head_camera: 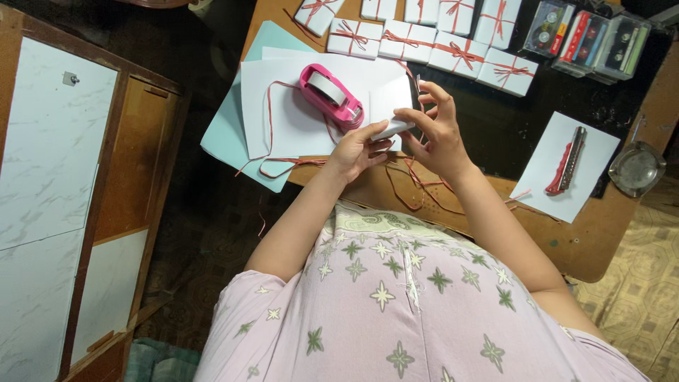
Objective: The person cuts a sheet of white paper with a utility knife, folds it around a small rectangular item, and secures the folds with tape. The wrapped item is placed among other similarly wrapped items on the table.
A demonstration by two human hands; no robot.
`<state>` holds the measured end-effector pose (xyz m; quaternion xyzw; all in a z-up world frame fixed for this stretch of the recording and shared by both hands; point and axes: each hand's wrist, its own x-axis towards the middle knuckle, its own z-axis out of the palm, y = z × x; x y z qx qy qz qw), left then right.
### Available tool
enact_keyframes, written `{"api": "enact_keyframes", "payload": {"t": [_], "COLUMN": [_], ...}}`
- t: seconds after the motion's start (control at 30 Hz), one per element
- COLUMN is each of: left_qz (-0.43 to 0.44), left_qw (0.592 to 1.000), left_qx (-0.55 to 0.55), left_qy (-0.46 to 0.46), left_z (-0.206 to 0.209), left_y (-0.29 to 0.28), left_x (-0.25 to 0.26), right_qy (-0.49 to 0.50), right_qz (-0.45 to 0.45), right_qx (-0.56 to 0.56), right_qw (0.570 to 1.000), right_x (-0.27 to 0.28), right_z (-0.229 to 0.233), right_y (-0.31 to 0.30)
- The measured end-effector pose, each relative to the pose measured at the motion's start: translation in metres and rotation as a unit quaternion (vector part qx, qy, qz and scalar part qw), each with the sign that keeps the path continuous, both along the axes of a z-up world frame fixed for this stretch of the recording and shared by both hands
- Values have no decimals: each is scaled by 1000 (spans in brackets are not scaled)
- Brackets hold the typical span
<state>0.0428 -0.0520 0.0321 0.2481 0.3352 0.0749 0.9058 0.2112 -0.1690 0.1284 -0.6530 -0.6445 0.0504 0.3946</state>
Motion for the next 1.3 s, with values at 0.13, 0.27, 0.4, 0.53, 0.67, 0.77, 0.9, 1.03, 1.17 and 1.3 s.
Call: {"api": "enact_keyframes", "payload": {"t": [0.13, 0.27, 0.4, 0.53, 0.67, 0.77, 0.9, 1.03, 1.17, 1.3], "left_qz": [-70, -77, 7, -11, -69, -51, -25, -25, -41, -88], "left_qw": [997, 951, 830, 873, 823, 806, 790, 775, 760, 810], "left_qx": [24, 277, 555, 482, 538, 568, 594, 611, 626, 565], "left_qy": [19, 111, 56, -65, -171, -159, -149, -159, -168, -134], "left_z": [7, 20, 45, 72, 86, 87, 84, 81, 84, 89], "left_y": [-13, -28, -49, -65, -77, -87, -101, -108, -107, -106], "left_x": [21, 36, 43, 58, 65, 70, 76, 77, 77, 76], "right_qy": [3, 111, 182, 167, 237, 258, 304, 392, 276, 244], "right_qz": [-2, -30, -71, -43, -28, -13, -43, -65, -53, -41], "right_qx": [-36, -57, -79, -70, -83, -84, -59, -78, -128, -114], "right_qw": [999, 992, 978, 983, 968, 962, 950, 915, 951, 962], "right_x": [26, 41, 56, 67, 71, 76, 79, 82, 82, 78], "right_z": [9, 8, 14, 24, 30, 33, 33, 28, 29, 36], "right_y": [-32, -57, -81, -100, -115, -124, -138, -141, -141, -142]}}
